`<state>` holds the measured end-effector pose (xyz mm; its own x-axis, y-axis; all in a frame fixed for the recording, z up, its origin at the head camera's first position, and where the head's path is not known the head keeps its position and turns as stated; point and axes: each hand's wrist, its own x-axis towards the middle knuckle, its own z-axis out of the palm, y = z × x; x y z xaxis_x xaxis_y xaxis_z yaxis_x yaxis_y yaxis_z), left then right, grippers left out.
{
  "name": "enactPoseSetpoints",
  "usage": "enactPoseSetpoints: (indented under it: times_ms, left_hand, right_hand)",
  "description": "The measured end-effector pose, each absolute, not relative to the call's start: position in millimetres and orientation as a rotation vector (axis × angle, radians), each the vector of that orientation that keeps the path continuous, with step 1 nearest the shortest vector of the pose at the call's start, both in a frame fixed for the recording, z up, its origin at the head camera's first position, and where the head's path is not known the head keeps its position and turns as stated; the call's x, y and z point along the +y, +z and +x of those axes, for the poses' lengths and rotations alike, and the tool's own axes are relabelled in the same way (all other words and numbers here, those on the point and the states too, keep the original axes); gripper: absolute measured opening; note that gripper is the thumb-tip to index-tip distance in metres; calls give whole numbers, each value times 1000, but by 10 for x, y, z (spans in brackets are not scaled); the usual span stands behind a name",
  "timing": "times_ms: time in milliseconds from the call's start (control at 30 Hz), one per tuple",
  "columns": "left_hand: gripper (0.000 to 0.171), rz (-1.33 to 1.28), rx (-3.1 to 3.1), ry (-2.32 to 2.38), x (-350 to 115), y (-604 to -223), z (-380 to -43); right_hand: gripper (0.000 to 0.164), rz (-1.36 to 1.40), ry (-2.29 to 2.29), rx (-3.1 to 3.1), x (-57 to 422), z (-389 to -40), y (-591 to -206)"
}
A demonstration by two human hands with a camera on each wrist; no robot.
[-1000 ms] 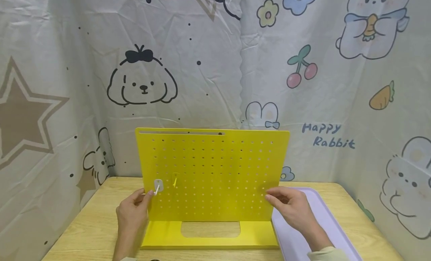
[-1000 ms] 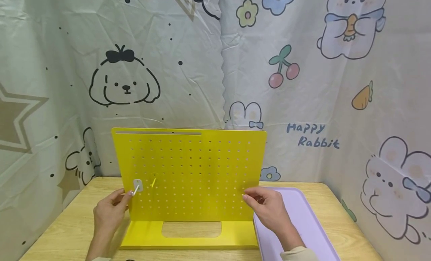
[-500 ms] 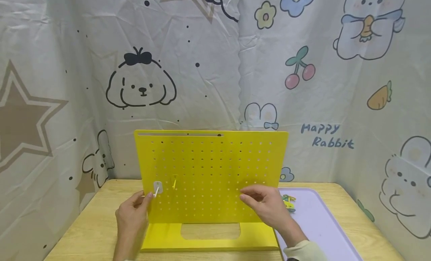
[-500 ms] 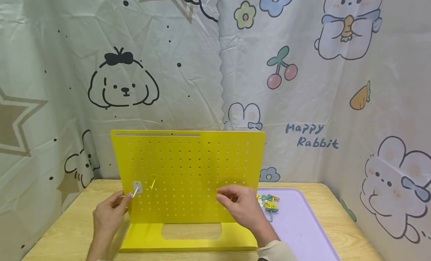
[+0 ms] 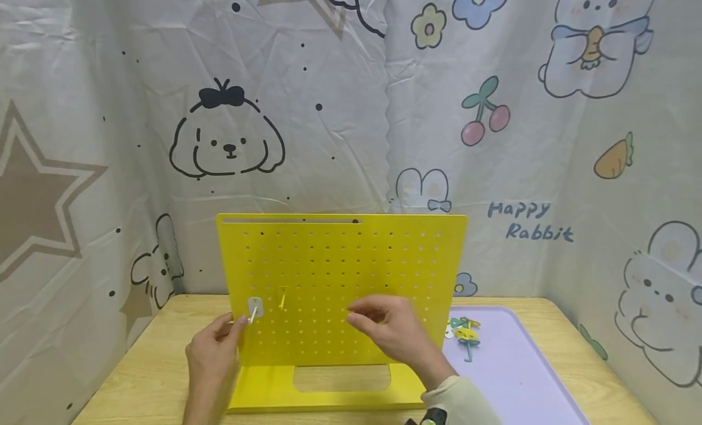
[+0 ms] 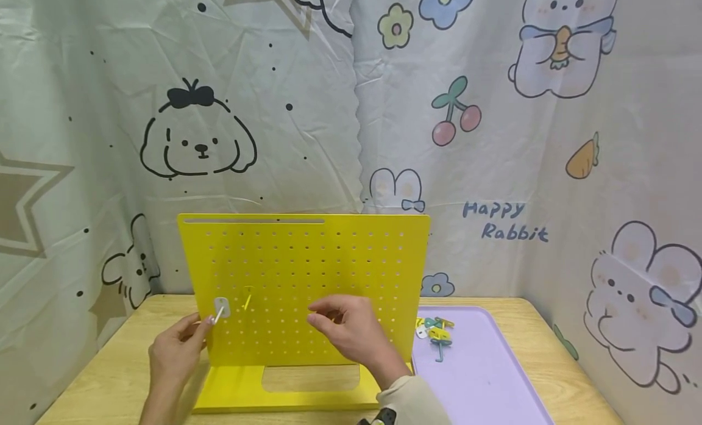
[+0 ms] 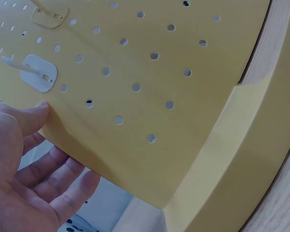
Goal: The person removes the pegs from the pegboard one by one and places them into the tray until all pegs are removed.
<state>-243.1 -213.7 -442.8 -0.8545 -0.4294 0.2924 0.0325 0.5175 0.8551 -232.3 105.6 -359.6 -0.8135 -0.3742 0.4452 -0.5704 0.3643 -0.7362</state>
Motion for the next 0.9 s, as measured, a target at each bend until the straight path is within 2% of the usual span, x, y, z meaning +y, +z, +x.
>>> enactPoseSetpoints:
  times_ms: [567, 900]
  left_hand:
    - [53, 380, -2264, -1327, -2137, -4434, -2433]
    - [49, 341, -2279, -1285, -2121, -4422, -2437]
  right_hand:
    - [23, 1008, 1461, -2481, 490, -2539, -3603]
    - [19, 968, 1446, -2437, 97, -2592, -3607]
